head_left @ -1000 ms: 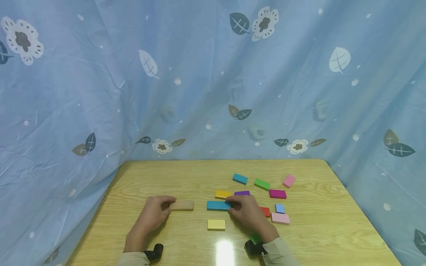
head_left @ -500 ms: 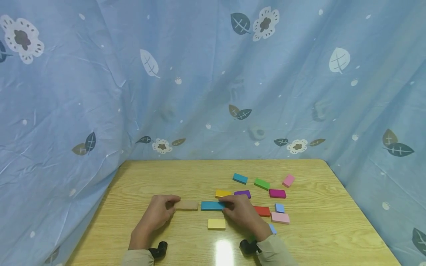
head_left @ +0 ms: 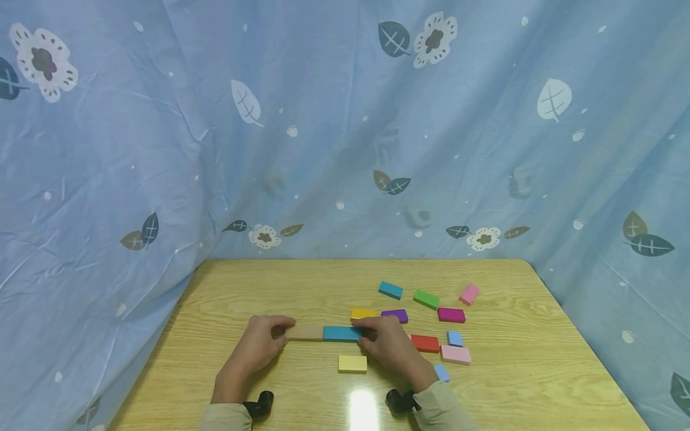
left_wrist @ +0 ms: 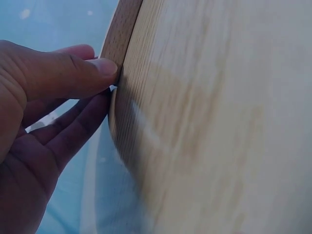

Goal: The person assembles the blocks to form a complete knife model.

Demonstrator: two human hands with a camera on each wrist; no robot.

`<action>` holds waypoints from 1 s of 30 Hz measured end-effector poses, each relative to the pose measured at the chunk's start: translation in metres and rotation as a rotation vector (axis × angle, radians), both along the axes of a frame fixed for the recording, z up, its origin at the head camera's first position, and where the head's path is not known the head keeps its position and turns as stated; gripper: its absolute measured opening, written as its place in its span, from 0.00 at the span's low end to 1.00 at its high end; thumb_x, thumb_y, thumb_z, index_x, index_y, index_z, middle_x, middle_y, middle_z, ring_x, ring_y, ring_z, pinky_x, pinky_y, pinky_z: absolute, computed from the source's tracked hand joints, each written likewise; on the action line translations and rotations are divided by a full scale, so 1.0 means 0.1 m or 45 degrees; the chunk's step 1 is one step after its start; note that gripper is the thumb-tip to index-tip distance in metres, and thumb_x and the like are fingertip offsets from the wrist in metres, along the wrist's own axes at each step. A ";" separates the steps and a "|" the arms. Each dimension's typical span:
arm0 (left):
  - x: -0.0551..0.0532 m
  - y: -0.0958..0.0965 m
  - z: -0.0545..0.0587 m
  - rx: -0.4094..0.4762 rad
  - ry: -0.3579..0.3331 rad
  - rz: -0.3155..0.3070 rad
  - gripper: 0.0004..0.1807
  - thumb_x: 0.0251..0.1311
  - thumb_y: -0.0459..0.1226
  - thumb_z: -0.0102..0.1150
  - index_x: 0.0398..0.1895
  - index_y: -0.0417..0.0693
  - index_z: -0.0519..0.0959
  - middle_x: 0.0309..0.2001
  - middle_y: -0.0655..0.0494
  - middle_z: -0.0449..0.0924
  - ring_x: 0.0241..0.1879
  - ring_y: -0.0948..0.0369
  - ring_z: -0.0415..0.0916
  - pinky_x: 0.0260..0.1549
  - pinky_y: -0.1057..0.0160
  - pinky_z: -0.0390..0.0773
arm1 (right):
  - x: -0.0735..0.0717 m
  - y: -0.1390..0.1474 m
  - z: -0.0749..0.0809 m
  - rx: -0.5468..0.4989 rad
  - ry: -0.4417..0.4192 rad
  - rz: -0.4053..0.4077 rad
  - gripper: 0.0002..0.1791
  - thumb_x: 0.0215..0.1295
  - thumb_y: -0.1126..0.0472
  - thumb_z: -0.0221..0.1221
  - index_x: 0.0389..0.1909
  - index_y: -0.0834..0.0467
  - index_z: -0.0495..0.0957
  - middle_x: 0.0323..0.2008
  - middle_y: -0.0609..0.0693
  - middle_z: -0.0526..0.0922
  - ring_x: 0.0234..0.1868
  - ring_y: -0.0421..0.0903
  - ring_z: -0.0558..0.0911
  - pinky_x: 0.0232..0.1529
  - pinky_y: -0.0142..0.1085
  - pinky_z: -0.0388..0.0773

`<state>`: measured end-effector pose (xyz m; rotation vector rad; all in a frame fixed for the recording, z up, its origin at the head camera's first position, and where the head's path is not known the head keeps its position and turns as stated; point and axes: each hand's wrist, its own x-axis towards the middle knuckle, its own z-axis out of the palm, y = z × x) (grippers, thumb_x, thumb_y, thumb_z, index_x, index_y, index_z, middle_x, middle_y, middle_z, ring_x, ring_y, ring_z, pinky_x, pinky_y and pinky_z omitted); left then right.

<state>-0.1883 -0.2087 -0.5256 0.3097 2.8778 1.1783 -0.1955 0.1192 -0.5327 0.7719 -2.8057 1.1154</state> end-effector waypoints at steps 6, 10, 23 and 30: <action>-0.01 0.00 0.00 -0.002 -0.004 0.007 0.20 0.63 0.22 0.73 0.55 0.50 0.92 0.51 0.57 0.93 0.54 0.55 0.89 0.55 0.54 0.90 | 0.00 0.01 -0.01 0.013 0.006 -0.009 0.20 0.66 0.68 0.73 0.59 0.57 0.91 0.56 0.53 0.93 0.57 0.50 0.91 0.56 0.47 0.92; -0.02 -0.01 0.00 0.013 -0.007 -0.010 0.20 0.62 0.22 0.73 0.55 0.49 0.92 0.52 0.55 0.93 0.53 0.56 0.89 0.52 0.56 0.91 | 0.00 0.01 0.00 0.010 0.007 -0.008 0.20 0.67 0.68 0.73 0.59 0.57 0.91 0.56 0.53 0.93 0.58 0.50 0.91 0.57 0.47 0.91; -0.01 -0.02 -0.03 0.034 -0.002 -0.020 0.20 0.62 0.21 0.73 0.54 0.47 0.92 0.52 0.54 0.93 0.51 0.57 0.89 0.51 0.58 0.91 | 0.00 0.02 -0.02 0.005 0.027 -0.010 0.19 0.67 0.69 0.73 0.59 0.58 0.91 0.55 0.53 0.93 0.56 0.48 0.92 0.55 0.45 0.92; 0.00 -0.03 -0.05 0.036 -0.003 -0.029 0.20 0.62 0.22 0.73 0.54 0.47 0.91 0.51 0.55 0.93 0.50 0.57 0.89 0.51 0.57 0.91 | 0.02 0.02 -0.02 -0.002 0.036 0.001 0.19 0.67 0.69 0.73 0.58 0.59 0.91 0.55 0.54 0.93 0.56 0.50 0.92 0.55 0.46 0.92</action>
